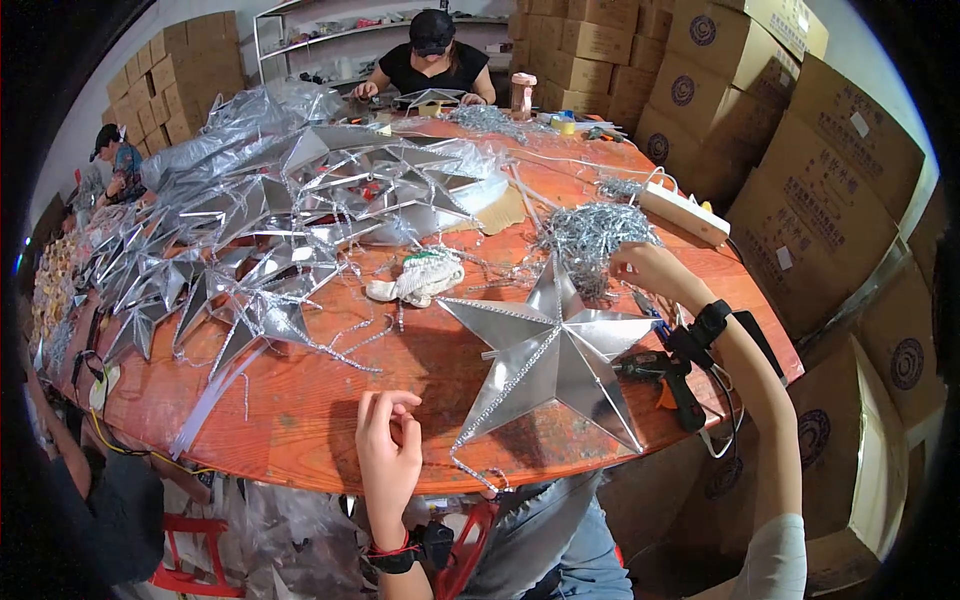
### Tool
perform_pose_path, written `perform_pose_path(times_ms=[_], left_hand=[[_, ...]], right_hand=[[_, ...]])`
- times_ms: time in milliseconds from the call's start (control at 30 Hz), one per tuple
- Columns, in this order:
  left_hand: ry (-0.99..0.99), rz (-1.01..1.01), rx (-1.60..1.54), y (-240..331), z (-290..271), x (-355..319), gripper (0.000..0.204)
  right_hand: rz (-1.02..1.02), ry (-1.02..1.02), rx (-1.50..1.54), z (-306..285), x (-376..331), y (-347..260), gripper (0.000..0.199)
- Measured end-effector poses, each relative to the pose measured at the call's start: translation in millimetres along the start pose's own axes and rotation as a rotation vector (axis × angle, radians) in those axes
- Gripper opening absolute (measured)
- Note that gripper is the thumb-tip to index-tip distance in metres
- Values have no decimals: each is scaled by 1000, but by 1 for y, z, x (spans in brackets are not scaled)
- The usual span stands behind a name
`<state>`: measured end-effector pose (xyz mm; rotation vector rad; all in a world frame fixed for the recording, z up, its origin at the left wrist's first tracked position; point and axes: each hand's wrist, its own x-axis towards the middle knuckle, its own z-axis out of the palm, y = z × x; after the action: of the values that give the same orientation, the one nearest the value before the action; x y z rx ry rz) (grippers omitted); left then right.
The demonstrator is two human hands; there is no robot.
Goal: Assembling large silver decorative stars using a hot glue gun and attaching trim.
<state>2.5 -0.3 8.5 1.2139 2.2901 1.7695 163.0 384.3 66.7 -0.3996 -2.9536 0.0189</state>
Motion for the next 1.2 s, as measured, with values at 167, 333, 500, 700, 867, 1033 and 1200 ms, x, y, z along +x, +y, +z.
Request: perform_pose_path(times_ms=[167, 333, 500, 700, 867, 1033, 1200], left_hand=[[14, 5, 28, 1, -3, -2, 17], [0, 8, 3, 2, 1, -2, 17], [12, 52, 11, 2, 2, 0, 16], [47, 36, 38, 2, 1, 0, 10], [192, 18, 73, -6, -14, -24, 8], [378, 79, -487, 32, 3, -59, 19], [111, 240, -636, 106, -6, -84, 57]], right_hand=[[-7, 25, 90, -8, 3, -3, 11], [4, 365, 229, -39, -4, 2, 10], [-98, 633, 381, -99, -11, -2, 10], [16, 846, 541, -134, -41, -29, 10], [78, 835, 696, -115, -66, -98, 11], [295, 657, 445, -157, -157, -191, 11], [-138, -22, 763, -149, -165, -218, 11]])
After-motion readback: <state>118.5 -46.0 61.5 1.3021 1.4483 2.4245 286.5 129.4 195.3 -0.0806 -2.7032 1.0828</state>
